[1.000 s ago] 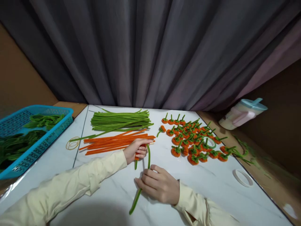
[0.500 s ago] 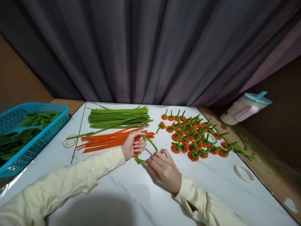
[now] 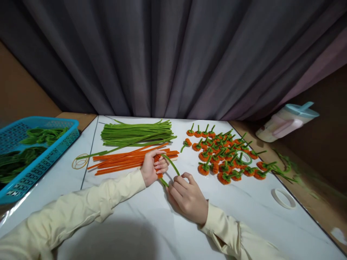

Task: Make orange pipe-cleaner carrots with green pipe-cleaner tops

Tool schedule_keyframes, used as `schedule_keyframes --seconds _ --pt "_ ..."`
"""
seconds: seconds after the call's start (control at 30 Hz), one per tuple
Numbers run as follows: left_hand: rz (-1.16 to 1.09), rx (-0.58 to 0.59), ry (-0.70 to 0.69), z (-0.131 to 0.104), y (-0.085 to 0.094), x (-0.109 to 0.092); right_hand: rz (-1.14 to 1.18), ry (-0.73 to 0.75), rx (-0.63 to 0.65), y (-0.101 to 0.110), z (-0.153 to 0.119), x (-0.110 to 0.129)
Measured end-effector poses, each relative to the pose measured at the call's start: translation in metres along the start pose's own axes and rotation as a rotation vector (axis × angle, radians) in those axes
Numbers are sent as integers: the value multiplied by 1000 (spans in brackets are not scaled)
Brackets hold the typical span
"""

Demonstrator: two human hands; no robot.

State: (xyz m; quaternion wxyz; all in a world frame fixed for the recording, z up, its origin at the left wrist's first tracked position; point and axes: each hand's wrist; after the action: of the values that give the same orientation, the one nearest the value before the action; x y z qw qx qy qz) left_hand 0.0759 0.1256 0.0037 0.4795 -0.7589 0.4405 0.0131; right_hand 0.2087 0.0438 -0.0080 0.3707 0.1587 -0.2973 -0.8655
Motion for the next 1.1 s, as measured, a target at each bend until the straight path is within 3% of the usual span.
schedule_keyframes --seconds 0.33,0.47,0.53,0.63,0.7,0.77,0.87,1.1 --pt "-84 -97 -66 -2 -8 13 -89 82 -17 -1 -3 3" --pt "32 -70 -116 -3 -10 18 -126 52 -2 -2 -3 -1" --pt "169 -28 -251 -4 -10 14 -156 29 2 -1 -5 -5" --pt "433 57 -576 -7 -6 3 -224 -7 -14 2 -8 -14" --pt "618 94 -686 -8 -1 -3 -265 -19 -48 4 -10 -20" --pt "778 113 -670 -8 3 -6 -279 -18 -76 6 -11 -23" --pt "904 139 -536 -5 7 -5 -262 -4 -75 8 -12 -23" --pt "808 174 -430 -1 5 0 -210 -5 -63 8 -10 -20"
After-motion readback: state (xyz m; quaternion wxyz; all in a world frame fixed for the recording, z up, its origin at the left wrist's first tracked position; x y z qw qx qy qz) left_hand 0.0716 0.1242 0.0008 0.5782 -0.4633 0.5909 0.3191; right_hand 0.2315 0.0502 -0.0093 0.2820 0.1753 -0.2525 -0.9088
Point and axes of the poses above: each hand's wrist, its own z-axis towards the middle knuckle, its own y-axis out of the back of the hand, x = y × z, and after that the axes turned 13 degrees about -x, right-handed
